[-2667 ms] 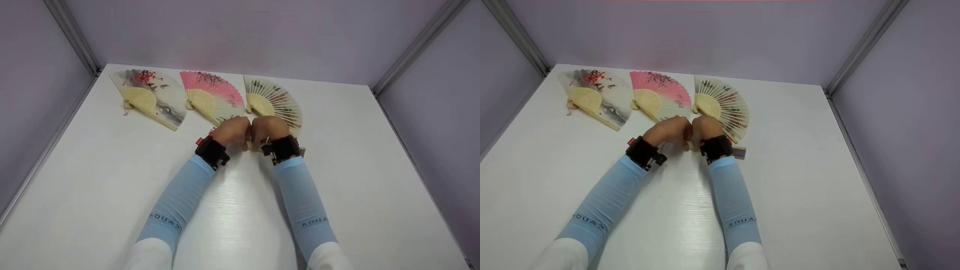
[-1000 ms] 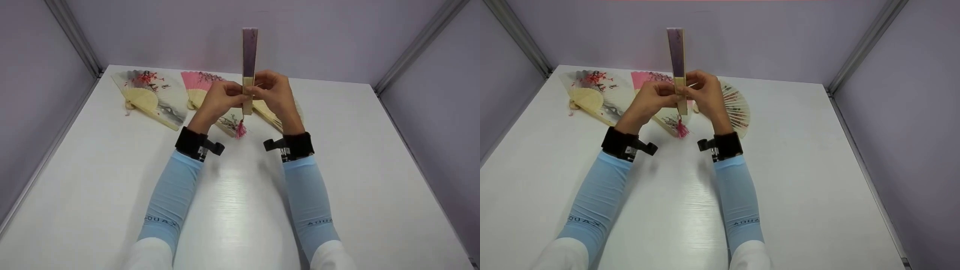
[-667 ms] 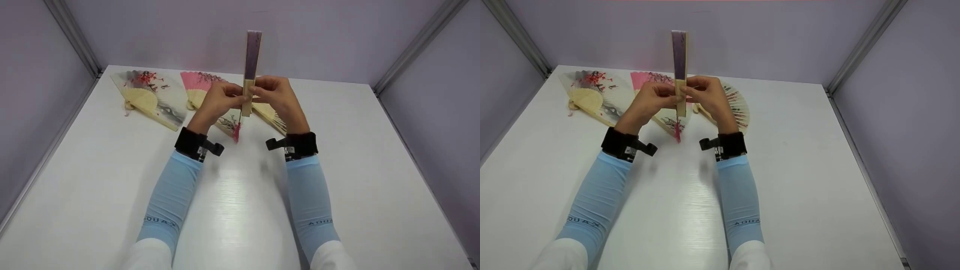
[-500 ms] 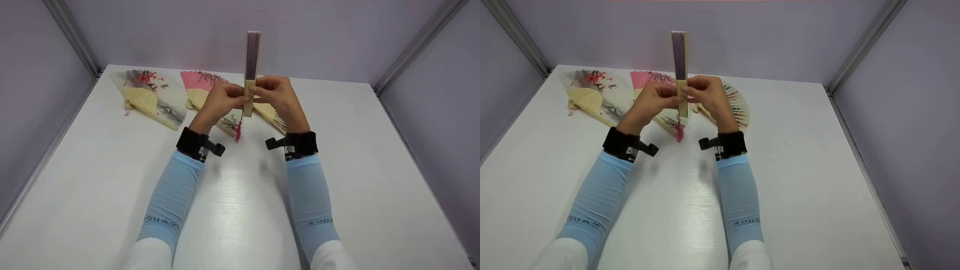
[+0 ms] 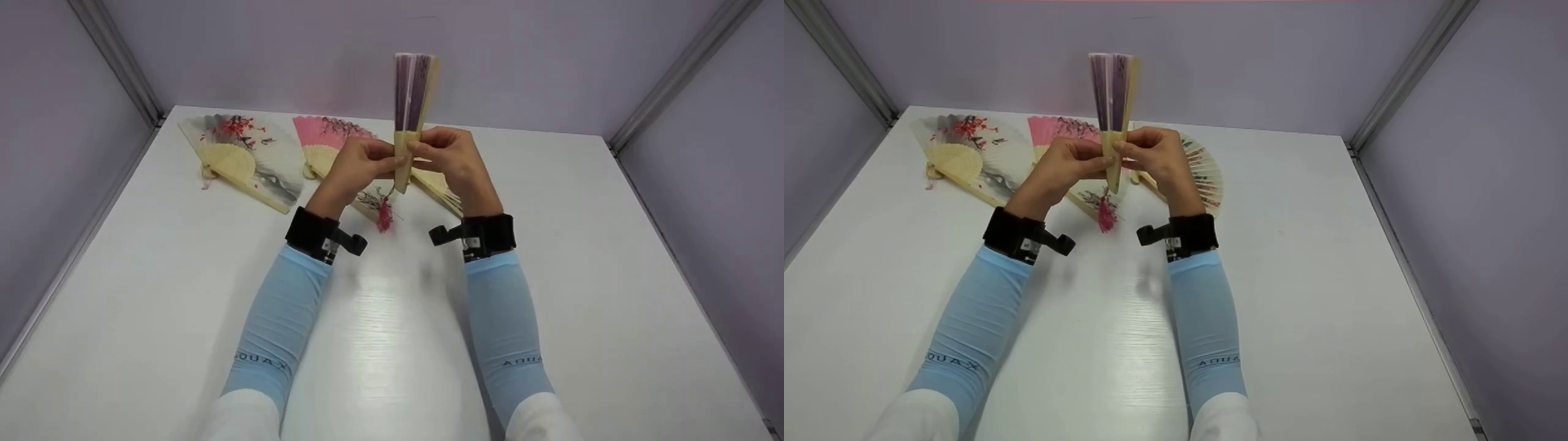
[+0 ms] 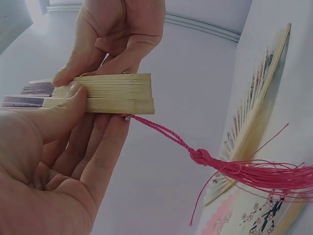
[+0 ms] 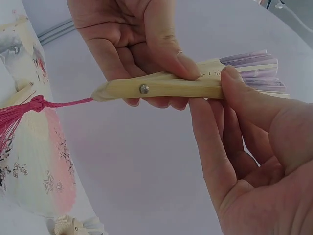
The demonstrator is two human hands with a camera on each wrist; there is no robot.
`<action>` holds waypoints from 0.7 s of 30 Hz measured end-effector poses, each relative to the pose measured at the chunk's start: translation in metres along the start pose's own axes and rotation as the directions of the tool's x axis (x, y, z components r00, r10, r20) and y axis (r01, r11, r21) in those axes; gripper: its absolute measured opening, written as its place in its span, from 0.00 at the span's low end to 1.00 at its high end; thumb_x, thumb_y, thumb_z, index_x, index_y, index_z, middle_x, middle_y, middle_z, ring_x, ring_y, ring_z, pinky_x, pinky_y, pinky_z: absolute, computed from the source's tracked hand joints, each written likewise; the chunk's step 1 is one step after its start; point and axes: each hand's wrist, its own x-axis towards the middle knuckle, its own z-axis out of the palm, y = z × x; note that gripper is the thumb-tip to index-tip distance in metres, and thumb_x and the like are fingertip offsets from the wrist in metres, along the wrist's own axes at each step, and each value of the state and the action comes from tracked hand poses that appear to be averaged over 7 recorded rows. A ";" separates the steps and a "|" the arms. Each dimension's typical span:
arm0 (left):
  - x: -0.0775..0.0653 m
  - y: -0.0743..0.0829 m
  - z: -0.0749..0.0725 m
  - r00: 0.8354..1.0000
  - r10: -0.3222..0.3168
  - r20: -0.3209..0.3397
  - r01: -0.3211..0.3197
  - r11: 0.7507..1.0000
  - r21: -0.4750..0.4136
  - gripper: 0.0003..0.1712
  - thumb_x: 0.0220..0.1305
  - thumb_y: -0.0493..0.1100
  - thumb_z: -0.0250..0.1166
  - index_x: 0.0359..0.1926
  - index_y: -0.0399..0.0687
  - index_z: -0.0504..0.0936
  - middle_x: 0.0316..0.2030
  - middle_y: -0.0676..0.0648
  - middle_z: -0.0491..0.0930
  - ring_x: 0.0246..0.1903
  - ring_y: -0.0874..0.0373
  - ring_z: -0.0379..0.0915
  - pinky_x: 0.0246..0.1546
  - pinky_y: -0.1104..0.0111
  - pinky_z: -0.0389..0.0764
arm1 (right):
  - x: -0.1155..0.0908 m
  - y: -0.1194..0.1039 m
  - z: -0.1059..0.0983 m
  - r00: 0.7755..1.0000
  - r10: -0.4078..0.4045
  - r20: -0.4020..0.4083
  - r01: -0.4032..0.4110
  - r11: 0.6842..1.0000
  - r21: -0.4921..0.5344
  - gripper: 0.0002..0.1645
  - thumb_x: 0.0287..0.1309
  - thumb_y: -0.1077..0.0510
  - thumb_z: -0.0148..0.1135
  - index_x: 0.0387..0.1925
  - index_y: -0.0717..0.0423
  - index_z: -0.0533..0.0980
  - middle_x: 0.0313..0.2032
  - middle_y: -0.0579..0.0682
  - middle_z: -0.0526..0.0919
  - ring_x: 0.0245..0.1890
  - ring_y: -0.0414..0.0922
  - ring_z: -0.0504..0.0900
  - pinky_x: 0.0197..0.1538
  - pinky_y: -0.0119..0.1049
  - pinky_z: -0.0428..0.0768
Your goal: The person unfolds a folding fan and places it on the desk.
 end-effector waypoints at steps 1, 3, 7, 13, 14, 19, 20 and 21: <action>0.000 -0.001 0.000 1.000 -0.005 -0.002 0.005 1.000 -0.007 0.15 0.74 0.36 0.71 0.57 0.35 0.90 0.49 0.41 0.93 0.50 0.52 0.92 0.59 0.59 0.91 | 0.000 0.001 0.000 1.000 0.009 -0.004 -0.009 1.000 0.006 0.02 0.68 0.66 0.74 0.38 0.59 0.90 0.34 0.44 0.91 0.38 0.41 0.93 0.50 0.39 0.94; 0.001 -0.003 0.000 1.000 -0.011 -0.003 0.011 1.000 -0.024 0.15 0.74 0.36 0.71 0.58 0.35 0.89 0.51 0.39 0.92 0.50 0.53 0.92 0.60 0.60 0.91 | 0.001 0.002 0.000 1.000 0.023 -0.012 -0.022 1.000 0.020 0.02 0.67 0.65 0.75 0.38 0.60 0.90 0.34 0.44 0.91 0.38 0.41 0.93 0.50 0.38 0.94; 0.002 -0.005 0.001 1.000 -0.020 -0.001 0.020 0.998 -0.063 0.17 0.75 0.37 0.69 0.60 0.35 0.88 0.56 0.35 0.90 0.51 0.53 0.92 0.60 0.61 0.91 | 0.002 0.005 0.000 0.999 0.027 -0.021 -0.026 0.999 0.047 0.02 0.66 0.64 0.75 0.38 0.61 0.90 0.33 0.44 0.91 0.37 0.41 0.92 0.49 0.38 0.94; 0.004 -0.005 0.003 0.996 -0.042 -0.075 0.034 0.995 -0.097 0.15 0.74 0.35 0.70 0.57 0.32 0.88 0.54 0.33 0.91 0.47 0.53 0.93 0.57 0.61 0.92 | 0.004 0.007 0.000 0.999 0.035 -0.019 -0.033 0.997 0.070 0.04 0.69 0.66 0.72 0.36 0.58 0.90 0.33 0.45 0.90 0.37 0.41 0.92 0.48 0.37 0.94; 0.004 -0.005 0.003 0.994 -0.044 -0.097 0.034 0.995 -0.098 0.14 0.73 0.34 0.71 0.56 0.32 0.89 0.52 0.34 0.91 0.46 0.53 0.93 0.56 0.60 0.93 | 0.004 0.007 0.000 0.999 0.036 -0.020 -0.034 0.997 0.070 0.06 0.70 0.66 0.71 0.35 0.57 0.90 0.33 0.45 0.89 0.37 0.41 0.92 0.48 0.37 0.94; 0.004 -0.006 0.004 0.983 -0.050 -0.177 0.029 0.993 -0.118 0.08 0.71 0.34 0.73 0.47 0.33 0.89 0.41 0.42 0.93 0.40 0.56 0.92 0.52 0.61 0.94 | 0.004 0.007 0.000 0.999 0.041 -0.024 -0.039 0.997 0.063 0.12 0.73 0.65 0.68 0.31 0.51 0.88 0.34 0.45 0.87 0.38 0.41 0.90 0.50 0.38 0.94; 0.004 -0.006 0.004 0.981 -0.045 -0.187 0.023 0.993 -0.117 0.08 0.71 0.35 0.74 0.46 0.34 0.89 0.39 0.43 0.93 0.39 0.57 0.92 0.52 0.61 0.94 | 0.004 0.007 -0.001 0.999 0.045 -0.025 -0.043 0.997 0.066 0.13 0.73 0.65 0.68 0.31 0.50 0.87 0.34 0.45 0.87 0.39 0.41 0.90 0.51 0.39 0.94; 0.004 -0.007 0.004 0.980 -0.040 -0.194 0.017 0.993 -0.120 0.07 0.70 0.36 0.74 0.45 0.35 0.88 0.38 0.45 0.92 0.39 0.57 0.92 0.51 0.61 0.94 | 0.004 0.007 -0.001 0.998 0.049 -0.026 -0.047 0.997 0.068 0.13 0.74 0.65 0.67 0.31 0.50 0.86 0.34 0.45 0.86 0.39 0.41 0.89 0.52 0.40 0.94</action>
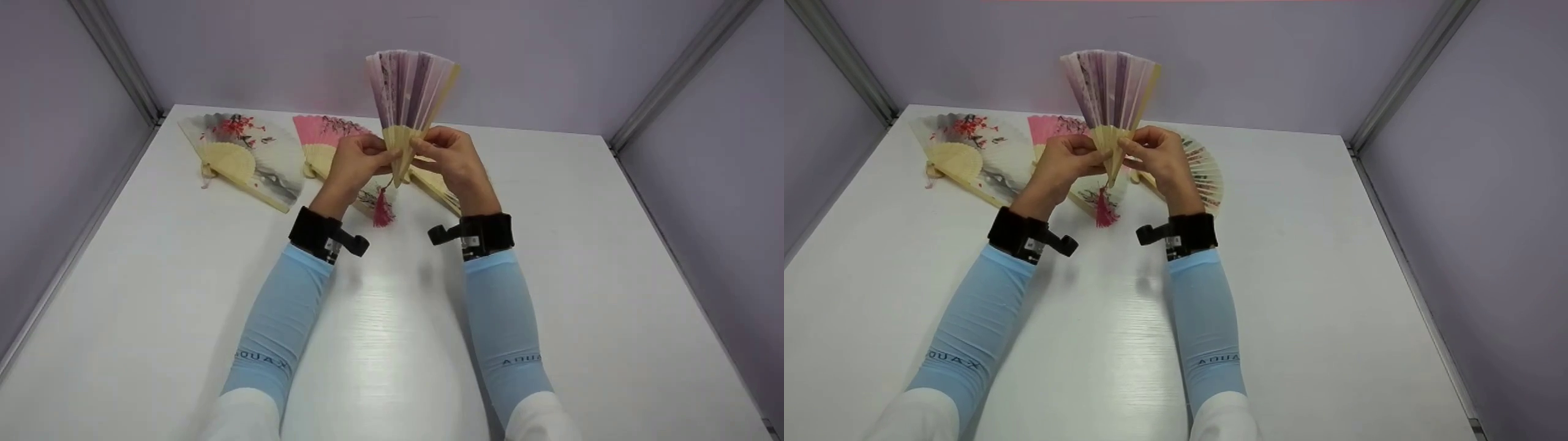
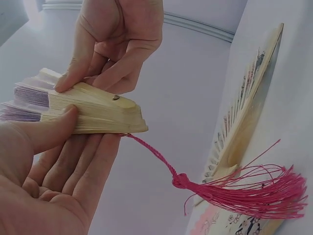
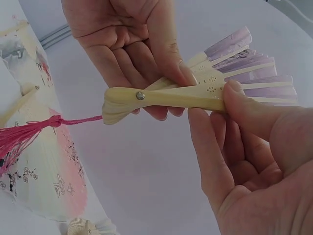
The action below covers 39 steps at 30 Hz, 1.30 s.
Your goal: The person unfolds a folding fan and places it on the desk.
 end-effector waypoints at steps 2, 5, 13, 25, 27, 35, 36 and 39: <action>0.000 -0.001 0.000 1.000 0.008 -0.016 -0.008 1.000 -0.011 0.07 0.70 0.37 0.75 0.43 0.37 0.88 0.37 0.46 0.92 0.38 0.58 0.91 0.51 0.62 0.94 | 0.000 0.001 0.000 1.000 0.007 -0.001 -0.007 1.000 0.007 0.13 0.74 0.65 0.66 0.30 0.51 0.84 0.34 0.45 0.85 0.40 0.41 0.88 0.55 0.41 0.94; 0.000 -0.002 -0.001 0.999 0.007 -0.043 -0.007 1.000 -0.011 0.09 0.69 0.38 0.76 0.43 0.38 0.86 0.38 0.46 0.91 0.38 0.58 0.90 0.50 0.63 0.94 | 0.000 0.001 -0.001 1.000 0.018 0.000 -0.018 1.000 0.026 0.13 0.75 0.65 0.65 0.31 0.53 0.81 0.34 0.45 0.85 0.40 0.41 0.87 0.56 0.41 0.93; 0.001 -0.002 -0.003 0.997 -0.014 -0.080 0.010 0.999 -0.050 0.24 0.68 0.40 0.78 0.60 0.36 0.84 0.50 0.40 0.89 0.46 0.52 0.91 0.50 0.64 0.94 | 0.001 0.000 0.000 0.999 0.045 -0.003 -0.045 0.996 0.082 0.04 0.78 0.65 0.60 0.46 0.59 0.80 0.40 0.48 0.84 0.45 0.41 0.85 0.52 0.35 0.93; 0.007 -0.008 -0.002 0.985 -0.020 -0.172 -0.033 0.952 -0.305 0.21 0.69 0.36 0.75 0.60 0.35 0.82 0.44 0.45 0.86 0.41 0.55 0.91 0.50 0.65 0.93 | 0.000 0.003 0.001 0.999 0.043 -0.014 -0.038 0.967 0.251 0.26 0.82 0.66 0.52 0.75 0.66 0.65 0.47 0.49 0.81 0.45 0.40 0.85 0.51 0.31 0.92; 0.008 -0.009 -0.001 0.978 -0.028 -0.207 -0.052 0.925 -0.376 0.22 0.69 0.35 0.74 0.61 0.36 0.81 0.45 0.45 0.85 0.42 0.55 0.90 0.51 0.64 0.93 | 0.000 0.004 0.004 0.996 0.072 -0.044 -0.052 0.936 0.348 0.27 0.83 0.66 0.50 0.77 0.64 0.64 0.46 0.48 0.80 0.43 0.39 0.83 0.50 0.31 0.92; 0.008 -0.017 0.007 0.940 -0.090 -0.330 -0.101 0.849 -0.519 0.24 0.71 0.37 0.73 0.64 0.38 0.79 0.47 0.45 0.84 0.47 0.52 0.88 0.52 0.65 0.93 | 0.003 0.009 0.025 0.961 0.199 -0.194 -0.018 0.741 0.671 0.28 0.81 0.66 0.52 0.77 0.62 0.67 0.47 0.50 0.80 0.41 0.41 0.79 0.47 0.35 0.94; 0.009 -0.017 0.008 0.942 -0.082 -0.326 -0.103 0.853 -0.512 0.24 0.71 0.37 0.73 0.64 0.38 0.79 0.48 0.45 0.84 0.48 0.53 0.87 0.53 0.65 0.93 | 0.003 0.008 0.026 0.958 0.197 -0.208 -0.004 0.735 0.678 0.28 0.81 0.67 0.52 0.77 0.62 0.67 0.47 0.50 0.80 0.41 0.41 0.79 0.47 0.35 0.94; 0.010 -0.018 0.010 0.953 -0.056 -0.297 -0.098 0.871 -0.481 0.25 0.70 0.36 0.75 0.64 0.40 0.80 0.50 0.44 0.86 0.50 0.52 0.88 0.58 0.64 0.91 | 0.002 0.005 0.026 0.955 0.177 -0.240 0.030 0.743 0.668 0.28 0.81 0.67 0.52 0.77 0.61 0.67 0.49 0.51 0.81 0.42 0.41 0.81 0.46 0.34 0.93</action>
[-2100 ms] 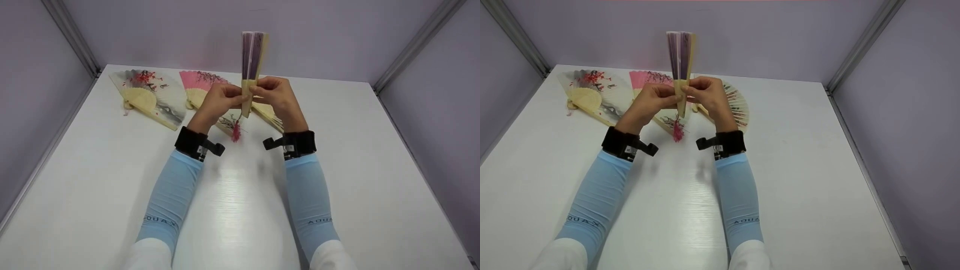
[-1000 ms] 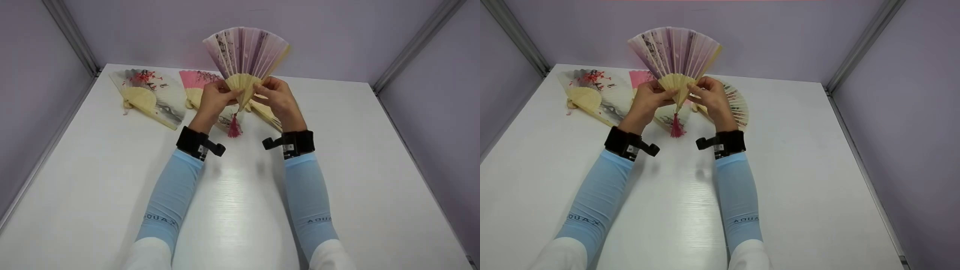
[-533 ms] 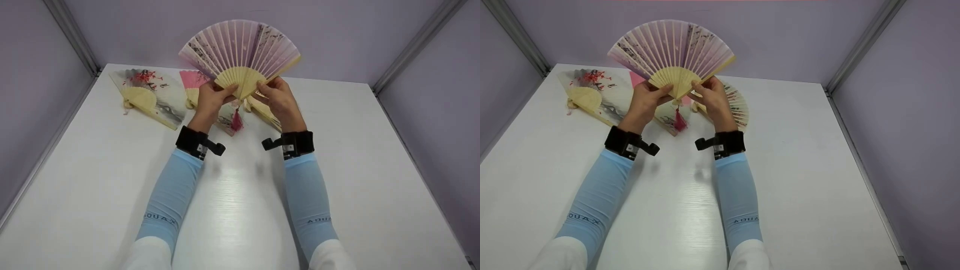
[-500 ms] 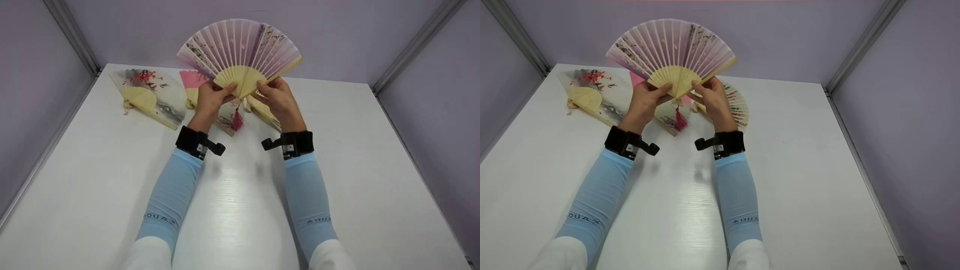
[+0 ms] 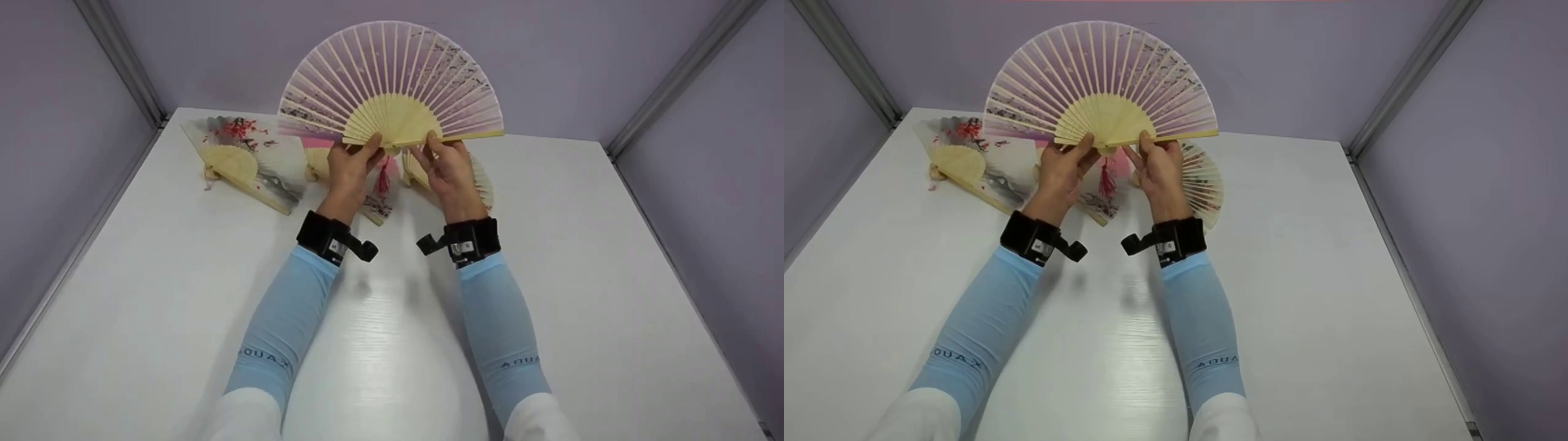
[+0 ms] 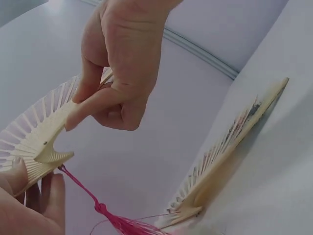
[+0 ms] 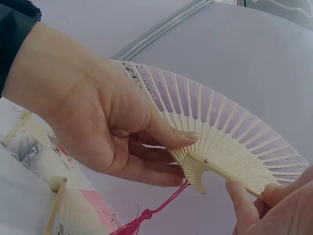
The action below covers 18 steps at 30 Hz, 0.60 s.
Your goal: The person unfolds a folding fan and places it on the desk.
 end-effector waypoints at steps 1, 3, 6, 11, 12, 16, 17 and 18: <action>0.003 -0.003 -0.002 1.000 0.008 0.022 -0.008 1.000 0.014 0.26 0.69 0.36 0.75 0.65 0.41 0.80 0.52 0.43 0.87 0.52 0.52 0.88 0.59 0.64 0.91 | 0.002 0.002 -0.001 1.000 -0.013 0.001 0.013 1.000 0.003 0.28 0.81 0.66 0.52 0.78 0.60 0.67 0.50 0.51 0.81 0.43 0.42 0.82 0.46 0.34 0.93; 0.009 -0.007 -0.006 0.996 0.038 0.076 -0.040 0.999 0.030 0.29 0.68 0.34 0.76 0.67 0.44 0.78 0.56 0.41 0.87 0.55 0.51 0.88 0.62 0.63 0.90 | 0.005 0.006 -0.002 0.999 -0.041 0.005 0.041 0.999 0.008 0.29 0.82 0.66 0.51 0.78 0.60 0.67 0.50 0.51 0.81 0.44 0.42 0.82 0.47 0.34 0.93; 0.007 -0.008 -0.003 0.986 0.101 0.131 -0.105 0.994 0.022 0.36 0.66 0.32 0.76 0.72 0.46 0.74 0.63 0.38 0.85 0.60 0.47 0.88 0.63 0.61 0.90 | 0.003 0.002 0.000 0.998 -0.066 0.010 0.065 0.998 0.022 0.27 0.82 0.65 0.51 0.77 0.60 0.68 0.50 0.52 0.80 0.44 0.42 0.81 0.48 0.34 0.93; 0.002 -0.010 0.003 0.968 0.224 0.112 -0.223 0.975 -0.025 0.40 0.67 0.29 0.74 0.75 0.44 0.68 0.64 0.30 0.83 0.61 0.42 0.87 0.61 0.59 0.91 | -0.002 0.003 0.007 0.997 -0.071 0.024 0.068 0.995 0.077 0.28 0.82 0.65 0.50 0.78 0.59 0.67 0.49 0.52 0.80 0.43 0.41 0.79 0.49 0.35 0.93; 0.001 -0.011 0.003 0.966 0.242 0.095 -0.240 0.970 -0.035 0.39 0.68 0.28 0.73 0.75 0.43 0.68 0.64 0.29 0.84 0.60 0.41 0.87 0.60 0.59 0.91 | -0.002 0.004 0.008 0.997 -0.067 0.028 0.064 0.994 0.084 0.28 0.82 0.65 0.51 0.78 0.59 0.67 0.49 0.51 0.80 0.42 0.41 0.79 0.49 0.35 0.93; -0.001 -0.014 0.004 0.955 0.292 0.055 -0.288 0.955 -0.073 0.36 0.69 0.28 0.71 0.73 0.39 0.68 0.63 0.26 0.84 0.61 0.38 0.87 0.61 0.56 0.91 | -0.001 0.003 0.005 0.996 -0.052 0.071 0.053 0.998 -0.016 0.24 0.81 0.65 0.53 0.73 0.61 0.70 0.46 0.50 0.80 0.41 0.40 0.79 0.51 0.33 0.93; -0.001 -0.014 0.003 0.954 0.296 0.051 -0.292 0.953 -0.074 0.36 0.69 0.28 0.71 0.73 0.39 0.68 0.63 0.27 0.84 0.61 0.38 0.87 0.62 0.56 0.90 | -0.001 0.000 0.003 0.995 -0.044 0.091 0.053 0.994 -0.095 0.21 0.81 0.64 0.55 0.70 0.61 0.72 0.45 0.50 0.80 0.41 0.40 0.79 0.52 0.33 0.93; -0.001 -0.014 0.002 0.952 0.301 0.047 -0.298 0.952 -0.066 0.35 0.69 0.28 0.71 0.73 0.40 0.68 0.63 0.27 0.85 0.61 0.39 0.87 0.62 0.56 0.90 | -0.002 -0.003 0.000 0.993 -0.029 0.112 0.053 0.976 -0.210 0.18 0.81 0.62 0.57 0.66 0.60 0.75 0.44 0.49 0.80 0.42 0.40 0.81 0.52 0.33 0.93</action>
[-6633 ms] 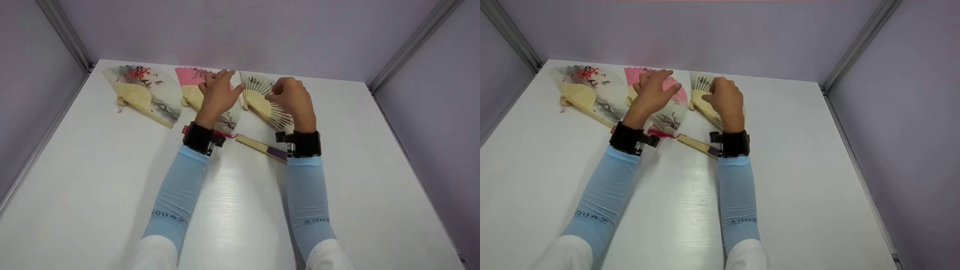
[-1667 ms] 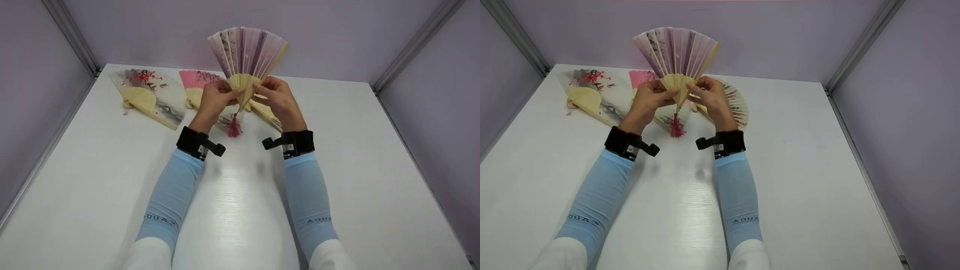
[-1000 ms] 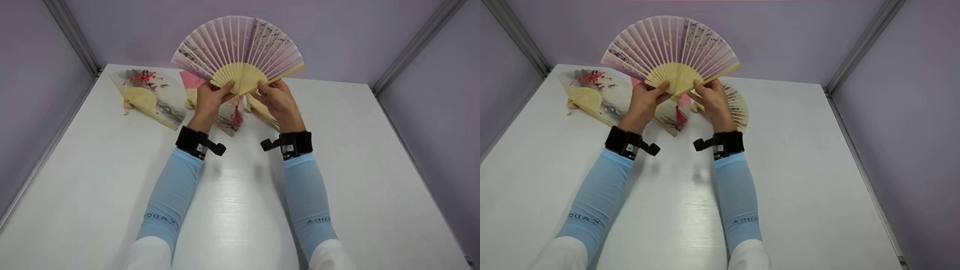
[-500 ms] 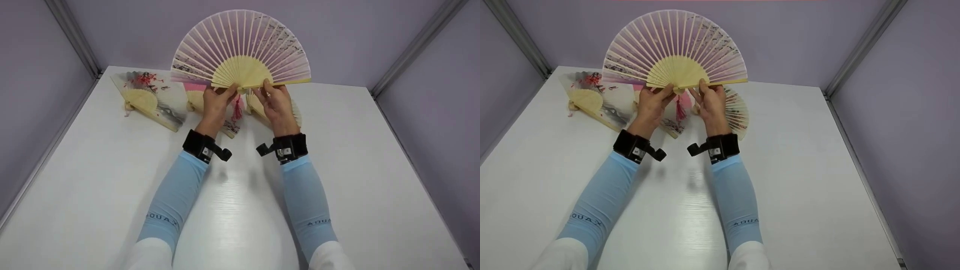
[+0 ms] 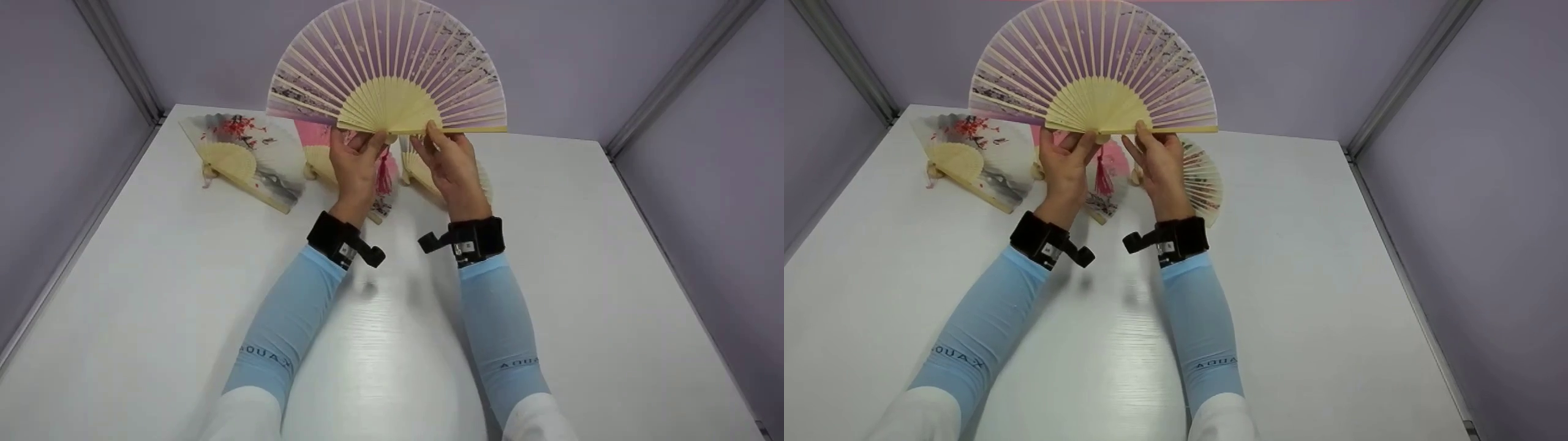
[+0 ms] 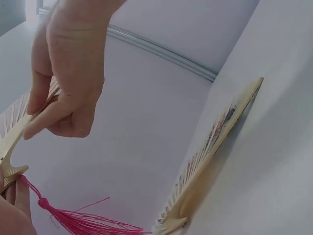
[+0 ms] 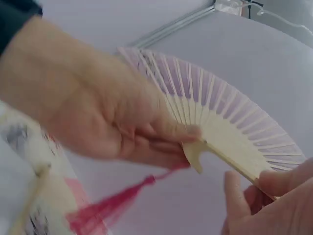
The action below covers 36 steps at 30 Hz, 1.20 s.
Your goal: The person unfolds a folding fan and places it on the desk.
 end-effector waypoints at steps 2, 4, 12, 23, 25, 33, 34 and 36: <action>0.001 0.001 -0.002 1.000 0.007 -0.013 -0.007 1.000 0.009 0.34 0.69 0.28 0.71 0.73 0.41 0.69 0.62 0.28 0.85 0.59 0.41 0.89 0.61 0.56 0.91 | -0.004 -0.009 -0.007 0.998 0.034 0.044 -0.019 0.954 -0.298 0.11 0.80 0.58 0.62 0.56 0.59 0.78 0.41 0.48 0.81 0.41 0.41 0.82 0.53 0.33 0.92; 0.002 0.002 -0.004 1.000 0.007 -0.026 -0.006 1.000 0.017 0.34 0.69 0.28 0.70 0.72 0.42 0.69 0.60 0.27 0.86 0.56 0.43 0.90 0.60 0.57 0.91 | -0.011 -0.021 -0.013 0.993 0.080 0.090 -0.005 0.779 -0.627 0.10 0.78 0.54 0.65 0.47 0.58 0.82 0.37 0.47 0.83 0.39 0.42 0.84 0.49 0.34 0.92; 0.001 0.004 0.002 0.998 -0.070 0.008 0.068 0.989 0.133 0.35 0.70 0.29 0.72 0.73 0.45 0.70 0.62 0.33 0.87 0.58 0.43 0.90 0.59 0.58 0.92 | -0.037 -0.050 -0.006 0.903 -0.146 0.405 0.401 -0.060 -0.914 0.10 0.68 0.63 0.74 0.47 0.63 0.84 0.48 0.60 0.89 0.53 0.56 0.85 0.61 0.51 0.85; -0.010 0.014 0.015 0.995 -0.101 0.005 0.097 0.965 0.242 0.28 0.66 0.27 0.75 0.63 0.37 0.74 0.54 0.28 0.89 0.51 0.42 0.92 0.51 0.60 0.94 | -0.029 -0.052 -0.012 0.882 -0.194 0.429 0.401 -0.166 -0.901 0.05 0.67 0.70 0.69 0.43 0.64 0.87 0.43 0.60 0.87 0.47 0.55 0.83 0.56 0.48 0.86; -0.012 0.015 0.020 0.993 -0.115 0.007 0.109 0.955 0.274 0.27 0.66 0.29 0.76 0.62 0.37 0.75 0.52 0.28 0.90 0.46 0.46 0.93 0.45 0.64 0.94 | -0.029 -0.058 -0.016 0.883 -0.174 0.436 0.414 -0.150 -0.898 0.06 0.67 0.70 0.68 0.42 0.65 0.87 0.42 0.61 0.88 0.45 0.56 0.84 0.55 0.49 0.86; -0.027 -0.015 0.053 0.974 -0.226 0.006 0.216 0.939 0.269 0.26 0.65 0.32 0.78 0.62 0.37 0.81 0.45 0.32 0.93 0.32 0.51 0.92 0.28 0.69 0.88 | -0.040 -0.085 -0.050 0.961 0.027 0.276 0.277 -0.068 -0.958 0.08 0.64 0.69 0.65 0.43 0.67 0.86 0.41 0.63 0.87 0.41 0.56 0.83 0.49 0.50 0.85; -0.030 -0.023 0.059 0.970 -0.245 0.009 0.232 0.931 0.281 0.27 0.64 0.32 0.78 0.63 0.37 0.82 0.45 0.33 0.93 0.34 0.49 0.93 0.29 0.68 0.89 | -0.042 -0.090 -0.056 0.971 0.056 0.232 0.235 -0.073 -0.969 0.09 0.64 0.68 0.66 0.44 0.67 0.86 0.41 0.62 0.87 0.41 0.55 0.82 0.48 0.48 0.84; -0.035 -0.038 0.073 0.963 -0.270 0.021 0.245 0.903 0.353 0.27 0.64 0.34 0.79 0.64 0.38 0.84 0.46 0.35 0.93 0.38 0.47 0.94 0.33 0.68 0.92 | -0.042 -0.097 -0.072 0.985 0.113 0.132 0.143 -0.095 -0.985 0.10 0.65 0.65 0.67 0.45 0.66 0.86 0.40 0.59 0.86 0.40 0.53 0.81 0.45 0.44 0.84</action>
